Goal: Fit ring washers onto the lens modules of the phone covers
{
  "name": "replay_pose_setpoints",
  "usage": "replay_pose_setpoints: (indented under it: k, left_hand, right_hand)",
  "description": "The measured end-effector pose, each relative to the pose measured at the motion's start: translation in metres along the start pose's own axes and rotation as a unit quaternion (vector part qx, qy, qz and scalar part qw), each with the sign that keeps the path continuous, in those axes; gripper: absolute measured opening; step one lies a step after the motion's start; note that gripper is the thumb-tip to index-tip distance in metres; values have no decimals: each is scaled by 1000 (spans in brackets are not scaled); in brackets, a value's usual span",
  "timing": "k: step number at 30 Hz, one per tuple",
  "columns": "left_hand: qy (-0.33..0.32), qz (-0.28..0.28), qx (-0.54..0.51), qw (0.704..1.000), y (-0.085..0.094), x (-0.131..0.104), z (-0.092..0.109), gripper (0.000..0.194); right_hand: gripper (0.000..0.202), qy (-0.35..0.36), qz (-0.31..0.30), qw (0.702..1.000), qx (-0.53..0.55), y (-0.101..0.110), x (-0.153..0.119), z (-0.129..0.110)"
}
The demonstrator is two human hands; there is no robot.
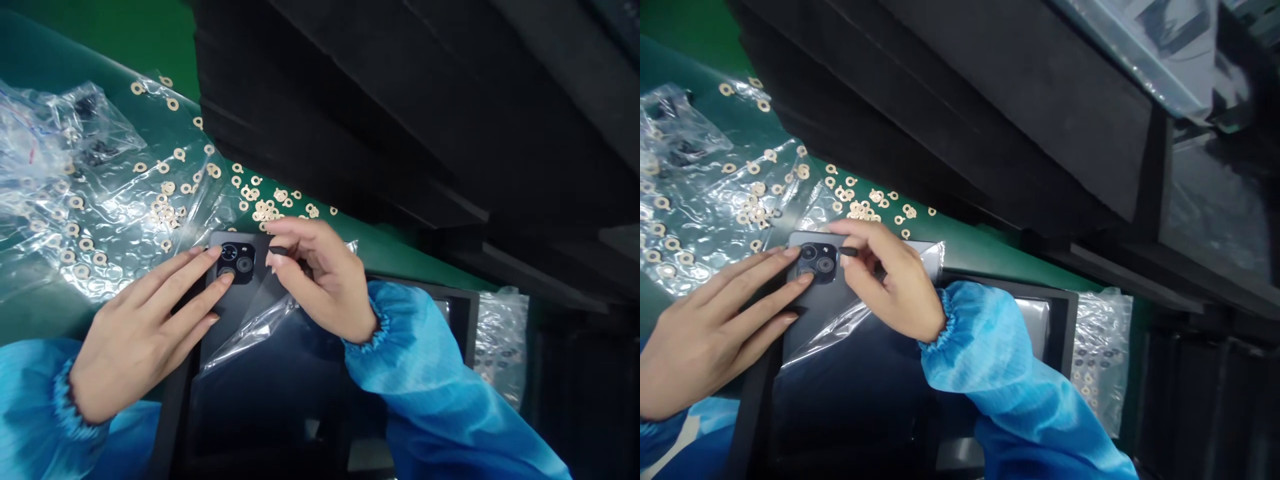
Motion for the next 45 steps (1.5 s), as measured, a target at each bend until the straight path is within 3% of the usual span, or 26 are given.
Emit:
replay_pose_setpoints:
  k: [6, 19, 45]
  left_hand:
    - [-16, -11, 47, 999, 0, 2, 4, 43]
    - [21, -2, -18, 1000, -4, -6, -1, 41]
    - [-13, 12, -10, 1000, -1, -5, 1, 45]
  right_hand:
    - [9, 21, -40, 998, -51, -8, -2, -5]
    - [23, 5, -26, 999, -43, -8, 1, -5]
    - [22, 20, -33, 998, -44, -10, 0, -3]
Point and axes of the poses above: each hand's wrist, its own x-axis towards the middle knuckle, its own y-axis out of the back of the hand, z = x × y, the point moved 8 cm from there along x, towards the middle knuckle, and after that the axes turned 10 degrees about x, right-handed, at the moved point
